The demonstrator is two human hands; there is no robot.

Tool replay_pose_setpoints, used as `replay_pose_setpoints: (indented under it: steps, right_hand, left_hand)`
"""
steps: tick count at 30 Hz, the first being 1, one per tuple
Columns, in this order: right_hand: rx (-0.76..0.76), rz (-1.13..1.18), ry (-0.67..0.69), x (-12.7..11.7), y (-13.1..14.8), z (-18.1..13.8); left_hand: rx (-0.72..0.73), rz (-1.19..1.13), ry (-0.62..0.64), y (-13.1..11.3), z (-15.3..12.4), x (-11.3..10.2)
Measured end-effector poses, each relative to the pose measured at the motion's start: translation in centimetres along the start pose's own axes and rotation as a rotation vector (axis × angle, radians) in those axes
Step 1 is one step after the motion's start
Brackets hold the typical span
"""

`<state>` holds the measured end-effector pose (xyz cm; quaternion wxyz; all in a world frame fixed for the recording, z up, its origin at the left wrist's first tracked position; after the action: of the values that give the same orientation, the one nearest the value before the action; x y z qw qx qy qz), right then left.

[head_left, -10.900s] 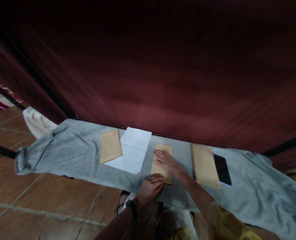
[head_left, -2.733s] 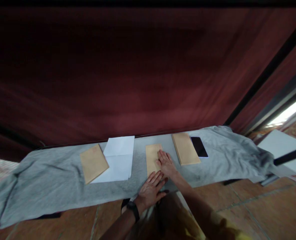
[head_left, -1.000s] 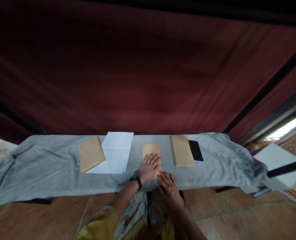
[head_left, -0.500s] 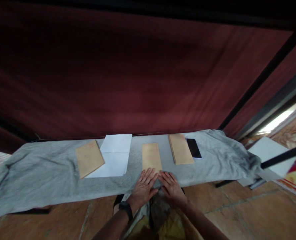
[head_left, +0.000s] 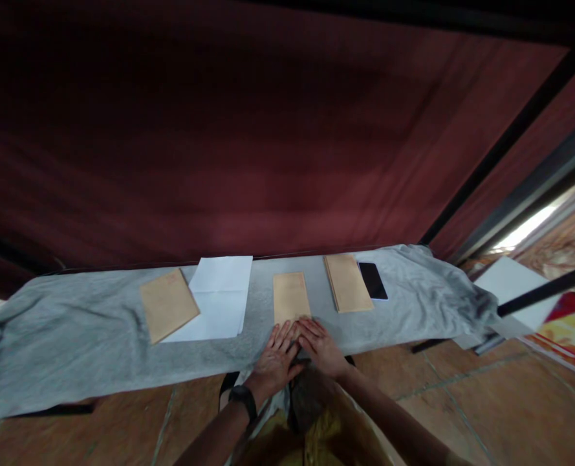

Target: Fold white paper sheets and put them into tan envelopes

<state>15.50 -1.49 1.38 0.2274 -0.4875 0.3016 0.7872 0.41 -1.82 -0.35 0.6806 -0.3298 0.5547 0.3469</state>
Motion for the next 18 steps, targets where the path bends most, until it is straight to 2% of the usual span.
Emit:
replay_pose_setpoints:
  steps: [4, 11, 18]
  right_hand:
    - [-0.020, -0.082, 0.036, 1.7, -0.6, 2.5]
    - [0.206, -0.157, 0.075, 2.8, -5.5, 6.9]
    - [0.379, -0.204, 0.051, 3.4, -7.7, 9.7]
  left_hand:
    - [-0.004, 0.008, 0.030, 0.0, 0.0, -0.2]
    - [-0.019, 0.004, -0.017, 0.1, 0.0, 0.1]
    - [-0.027, -0.002, 0.007, 0.0, 0.1, 0.2]
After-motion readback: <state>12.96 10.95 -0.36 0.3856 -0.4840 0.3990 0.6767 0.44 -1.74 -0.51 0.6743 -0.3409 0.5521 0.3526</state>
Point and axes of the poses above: each hand's wrist, its own z-axis towards the middle knuckle, its own x-axis out of the palm, y = z × x, the point moved 5 cm from there along z, towards the middle knuckle, and after that the axes turned 15 degrees about -x, right-handed, at the moved point
